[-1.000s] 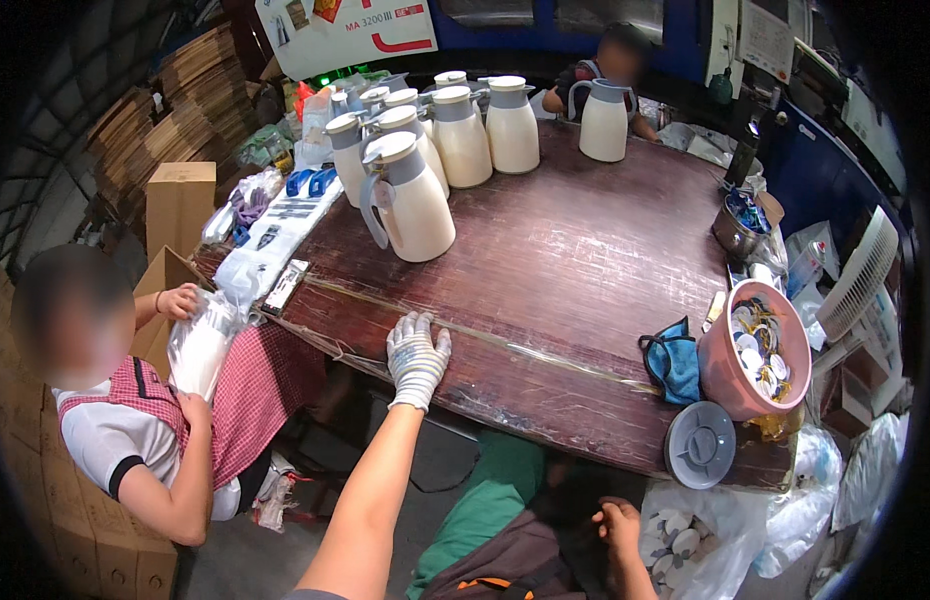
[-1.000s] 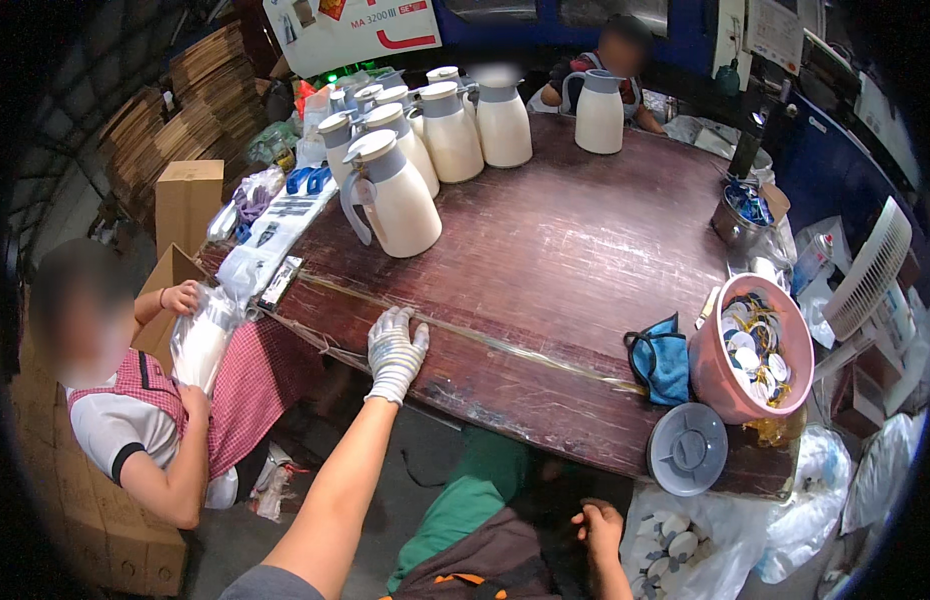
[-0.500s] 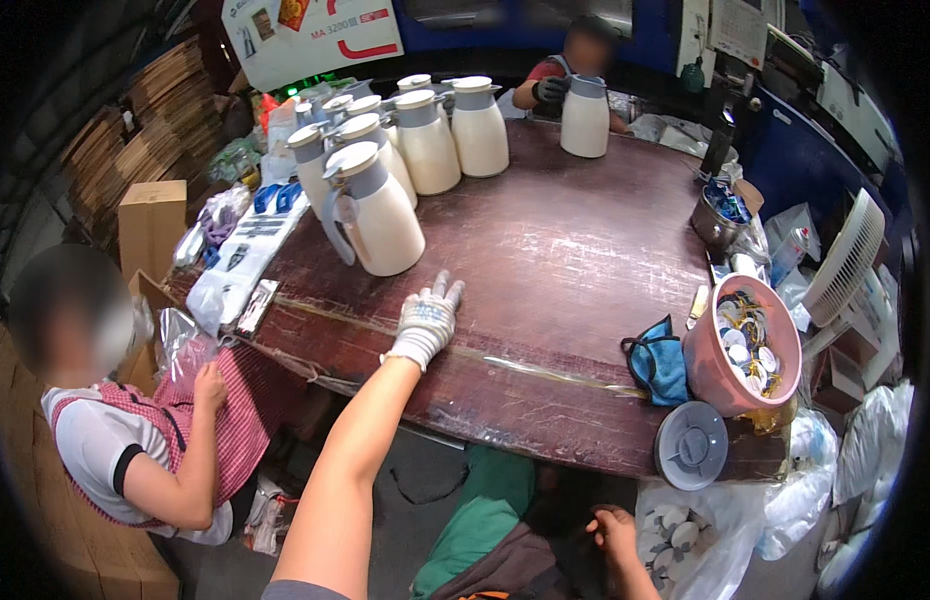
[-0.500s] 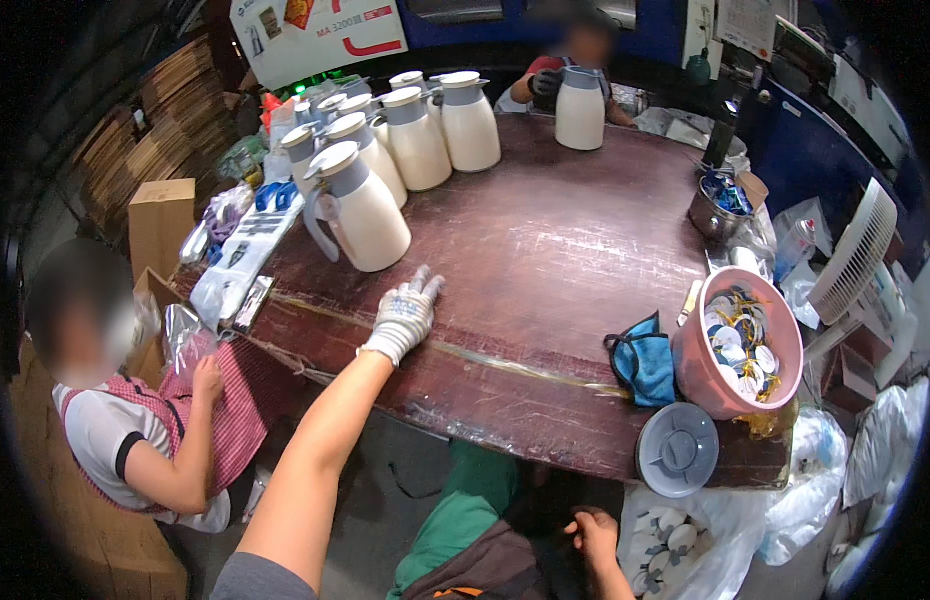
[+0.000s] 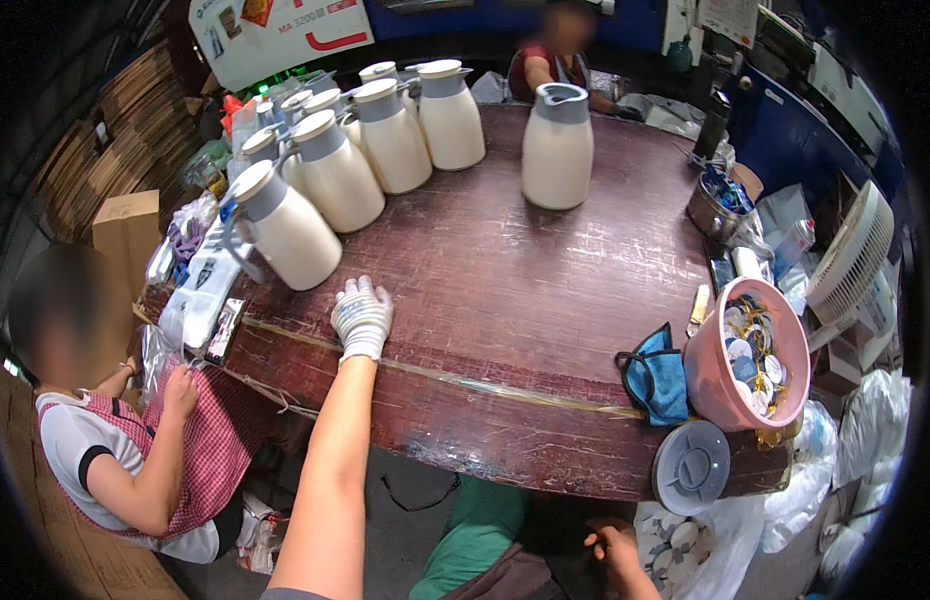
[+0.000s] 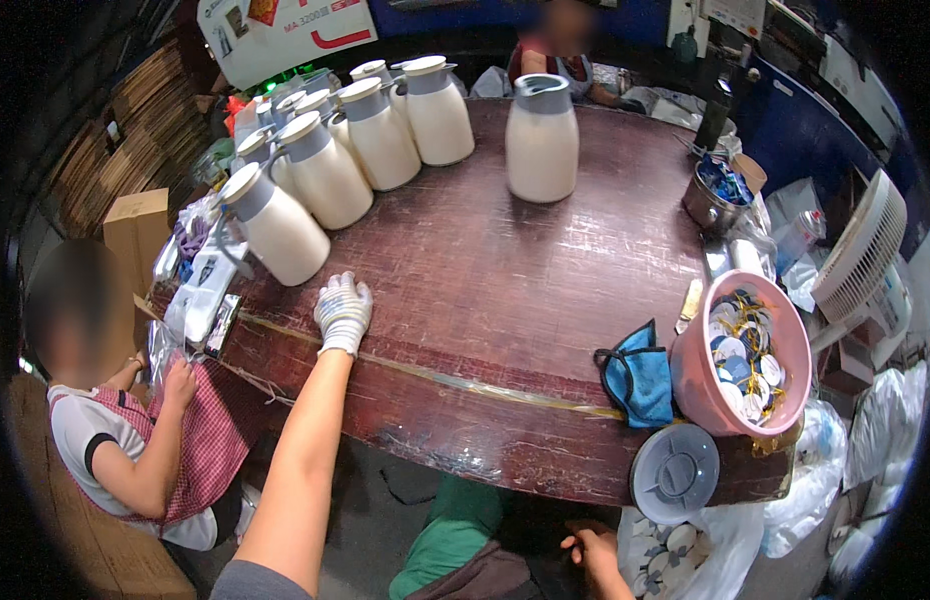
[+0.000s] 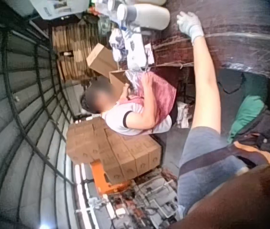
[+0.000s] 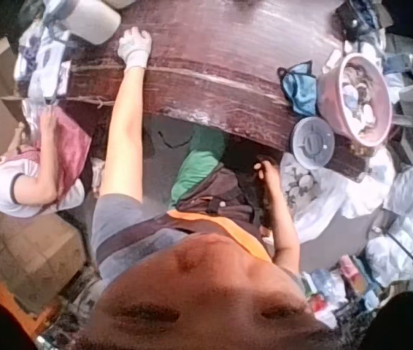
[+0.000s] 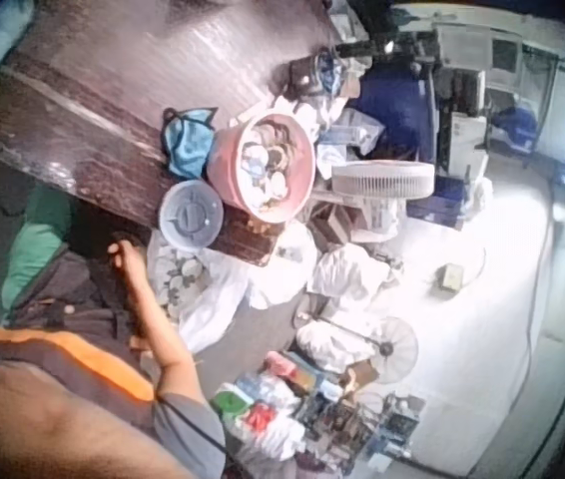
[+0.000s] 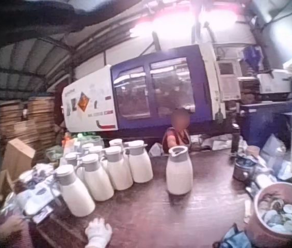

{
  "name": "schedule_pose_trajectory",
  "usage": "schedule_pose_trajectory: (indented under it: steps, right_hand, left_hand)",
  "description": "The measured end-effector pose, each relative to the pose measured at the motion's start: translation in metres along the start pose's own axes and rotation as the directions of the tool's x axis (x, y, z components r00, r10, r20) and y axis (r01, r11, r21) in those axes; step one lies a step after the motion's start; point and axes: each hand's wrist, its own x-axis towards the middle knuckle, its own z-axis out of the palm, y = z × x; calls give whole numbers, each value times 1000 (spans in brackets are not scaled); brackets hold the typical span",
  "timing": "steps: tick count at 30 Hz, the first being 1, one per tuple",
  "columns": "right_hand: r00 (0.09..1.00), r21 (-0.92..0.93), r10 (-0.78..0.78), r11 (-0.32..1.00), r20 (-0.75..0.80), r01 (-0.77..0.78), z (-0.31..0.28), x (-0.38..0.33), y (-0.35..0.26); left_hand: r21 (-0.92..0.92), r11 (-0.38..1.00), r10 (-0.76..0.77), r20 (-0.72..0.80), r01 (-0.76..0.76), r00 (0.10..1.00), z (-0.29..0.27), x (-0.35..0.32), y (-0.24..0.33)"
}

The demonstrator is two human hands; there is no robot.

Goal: The person assembles white kettles by inserting rubber stoppers and attaching lids. They handle each kettle one at a time, place the stopper into the opening, then secure the lid on top, and set the finished unit on the table.

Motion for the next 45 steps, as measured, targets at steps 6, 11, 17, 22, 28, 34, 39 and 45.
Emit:
schedule_pose_trajectory:
  steps: [6,11,17,22,28,34,39,45]
  right_hand:
    - [997,42,-11,999,79,7,-3,5,4]
    - [987,40,16,999,158,-22,-17,1,0]
    - [964,123,47,989,263,-82,-27,16,10]
    - [936,220,-1,972,353,-82,-33,17,15]
    - [852,219,-116,976,511,2,-18,-27,-7]
    - [696,508,-520,823,494,254,38,-88,-38]
    - [740,385,-522,843,424,375,32,-121,-35]
    - [728,189,-647,763,228,619,2,-148,-21]
  left_hand:
    - [-482,806,235,-271,-343,934,-43,-21,51]
    - [-567,641,403,-324,-517,856,-177,2,170]
    - [-277,837,536,237,-473,810,-235,31,195]
    - [-768,623,450,193,-151,872,-210,14,116]
    - [-985,79,445,171,151,879,-246,-80,37]
    - [-836,191,348,547,514,761,-286,-161,20]
    - [-811,346,457,585,472,670,-304,-188,15]
    - [-858,246,578,504,452,642,-296,-198,-8]
